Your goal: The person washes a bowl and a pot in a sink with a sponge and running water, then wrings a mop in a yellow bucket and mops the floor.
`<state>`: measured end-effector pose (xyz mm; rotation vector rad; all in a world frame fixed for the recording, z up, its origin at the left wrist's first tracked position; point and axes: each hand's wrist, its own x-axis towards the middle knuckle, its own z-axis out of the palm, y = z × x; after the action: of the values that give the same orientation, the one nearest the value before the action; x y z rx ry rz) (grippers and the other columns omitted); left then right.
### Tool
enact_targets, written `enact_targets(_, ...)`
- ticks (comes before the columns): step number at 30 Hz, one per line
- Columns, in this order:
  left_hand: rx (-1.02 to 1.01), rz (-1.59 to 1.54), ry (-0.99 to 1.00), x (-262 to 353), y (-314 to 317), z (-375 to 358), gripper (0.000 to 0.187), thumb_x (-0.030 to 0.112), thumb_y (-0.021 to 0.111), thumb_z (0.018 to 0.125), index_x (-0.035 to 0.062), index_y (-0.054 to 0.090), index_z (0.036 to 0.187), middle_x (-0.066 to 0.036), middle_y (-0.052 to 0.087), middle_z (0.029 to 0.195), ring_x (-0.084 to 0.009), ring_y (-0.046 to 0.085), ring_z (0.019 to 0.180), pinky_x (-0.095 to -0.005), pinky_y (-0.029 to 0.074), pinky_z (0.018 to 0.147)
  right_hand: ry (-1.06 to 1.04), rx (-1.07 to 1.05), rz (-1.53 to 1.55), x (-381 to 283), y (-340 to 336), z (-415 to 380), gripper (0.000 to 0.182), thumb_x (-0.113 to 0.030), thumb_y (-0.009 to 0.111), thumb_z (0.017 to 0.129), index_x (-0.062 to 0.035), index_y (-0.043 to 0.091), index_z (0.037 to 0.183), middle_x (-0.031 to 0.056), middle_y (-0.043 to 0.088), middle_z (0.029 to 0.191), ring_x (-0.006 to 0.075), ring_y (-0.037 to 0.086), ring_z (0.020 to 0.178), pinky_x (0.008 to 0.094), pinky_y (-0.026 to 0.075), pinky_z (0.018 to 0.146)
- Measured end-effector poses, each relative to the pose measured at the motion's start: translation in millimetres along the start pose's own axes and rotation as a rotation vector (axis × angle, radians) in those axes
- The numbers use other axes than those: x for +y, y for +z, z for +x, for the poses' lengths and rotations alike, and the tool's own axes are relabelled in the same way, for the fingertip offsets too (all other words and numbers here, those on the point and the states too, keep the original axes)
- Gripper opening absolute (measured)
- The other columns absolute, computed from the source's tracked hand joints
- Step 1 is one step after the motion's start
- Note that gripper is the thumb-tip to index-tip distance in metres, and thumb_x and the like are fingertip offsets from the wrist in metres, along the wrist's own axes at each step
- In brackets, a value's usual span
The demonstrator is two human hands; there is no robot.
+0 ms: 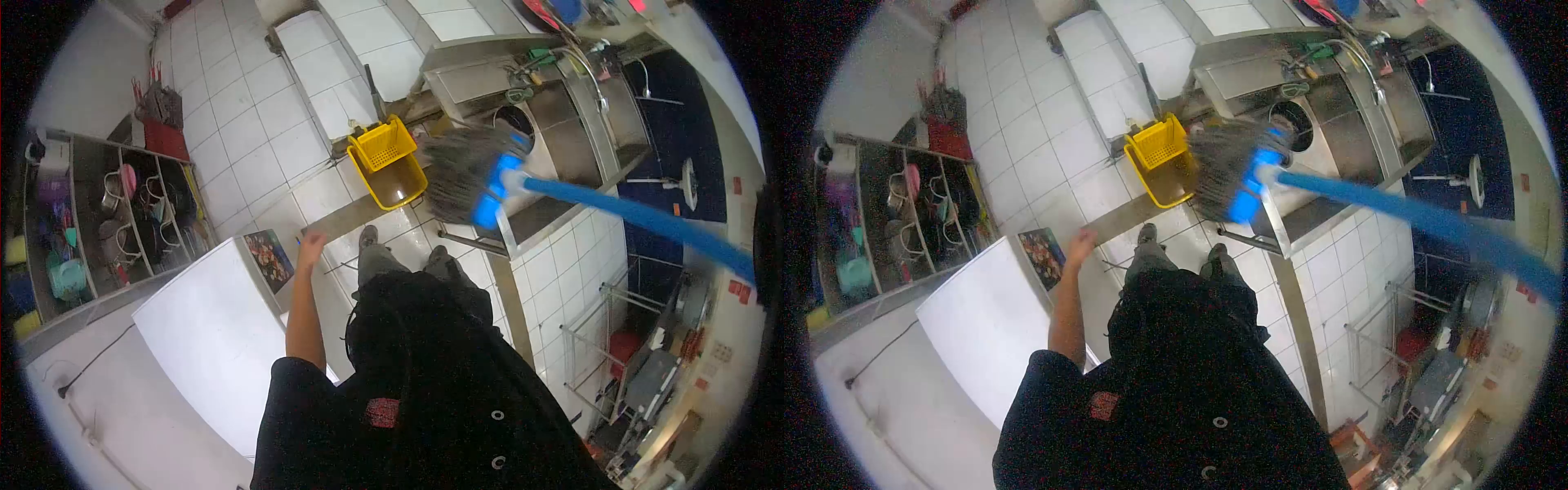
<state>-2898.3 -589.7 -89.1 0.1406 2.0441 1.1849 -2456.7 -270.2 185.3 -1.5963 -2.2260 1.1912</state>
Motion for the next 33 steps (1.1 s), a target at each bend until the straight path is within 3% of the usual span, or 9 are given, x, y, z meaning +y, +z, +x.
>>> enact_targets(3, -0.067, 0.064, -0.201, -40, -2, -45, 0.035, 0.032, 0.066, 0.077, -0.0003, 0.064, 0.091, -0.009, 0.063, 0.078, -0.0168, 0.059, 0.072, -0.0304, 0.048, 0.063, -0.078, 0.125, 0.034, -34, -38, 22, 0.029, -0.027, 0.061, 0.085, -0.0007, 0.057, 0.074, 0.0076, 0.058, 0.061, 0.0191, 0.054, 0.052, 0.0353, 0.045, 0.052)
enact_targets(6, -0.136, 0.053, -0.376, -38, -14, -101, 0.039, 0.037, 0.064, 0.077, -0.0007, 0.064, 0.087, -0.009, 0.063, 0.073, -0.0192, 0.060, 0.066, -0.0328, 0.047, 0.055, -0.206, 0.262, 0.102, -86, -85, 50, 0.029, -0.028, 0.060, 0.085, -0.0009, 0.057, 0.074, 0.0077, 0.058, 0.060, 0.0188, 0.054, 0.051, 0.0351, 0.045, 0.051)
enact_targets(9, -0.158, 0.123, -0.361, -32, -32, -128, 0.039, 0.037, 0.062, 0.078, -0.0014, 0.065, 0.083, -0.010, 0.062, 0.070, -0.0214, 0.060, 0.061, -0.0346, 0.046, 0.049, -0.350, 0.393, 0.208, -145, -137, 74, 0.030, -0.028, 0.060, 0.085, -0.0011, 0.057, 0.073, 0.0078, 0.058, 0.060, 0.0184, 0.054, 0.051, 0.0348, 0.045, 0.051)
enact_targets(10, -0.217, 0.118, -0.393, -45, -41, -125, 0.039, 0.038, 0.061, 0.080, 0.0004, 0.064, 0.088, -0.010, 0.063, 0.074, -0.0214, 0.061, 0.064, -0.0327, 0.047, 0.054, -0.398, 0.428, 0.238, -165, -153, 81, 0.030, -0.028, 0.060, 0.085, -0.0012, 0.057, 0.073, 0.0078, 0.058, 0.060, 0.0183, 0.053, 0.050, 0.0347, 0.045, 0.051)
enact_targets(13, 0.070, -0.198, -0.454, -13, -36, -134, 0.041, 0.040, 0.061, 0.081, 0.0029, 0.060, 0.100, -0.008, 0.065, 0.078, -0.0185, 0.062, 0.067, -0.0304, 0.046, 0.058, -0.537, 0.496, 0.325, -218, -189, 100, 0.030, -0.028, 0.059, 0.085, -0.0014, 0.057, 0.072, 0.0079, 0.057, 0.059, 0.0179, 0.053, 0.050, 0.0344, 0.044, 0.051)
enact_targets(17, 0.009, -0.132, -0.344, -31, -40, -113, 0.047, 0.040, 0.062, 0.082, 0.0045, 0.054, 0.112, -0.008, 0.065, 0.081, -0.0164, 0.063, 0.069, -0.0271, 0.046, 0.061, -0.674, 0.524, 0.413, -278, -212, 127, 0.030, -0.028, 0.059, 0.086, -0.0016, 0.057, 0.071, 0.0080, 0.057, 0.058, 0.0175, 0.052, 0.049, 0.0341, 0.044, 0.050)
enact_targets(22, -0.034, -0.203, -0.411, 3, -44, -127, 0.044, 0.036, 0.063, 0.083, 0.0027, 0.055, 0.110, -0.009, 0.065, 0.076, -0.0154, 0.063, 0.064, -0.0256, 0.044, 0.057, -0.773, 0.501, 0.516, -345, -211, 174, 0.031, -0.028, 0.058, 0.086, -0.0019, 0.057, 0.070, 0.0081, 0.057, 0.058, 0.0169, 0.052, 0.047, 0.0337, 0.044, 0.050)
enact_targets(33, -0.008, -0.215, -0.457, -14, -44, -122, 0.038, 0.033, 0.063, 0.083, 0.0024, 0.057, 0.106, -0.008, 0.062, 0.066, -0.0150, 0.060, 0.057, -0.0257, 0.042, 0.051, -0.778, 0.206, 0.784, -473, -73, 337, 0.032, -0.029, 0.057, 0.086, -0.0026, 0.056, 0.068, 0.0084, 0.056, 0.056, 0.0156, 0.050, 0.045, 0.0327, 0.043, 0.048)
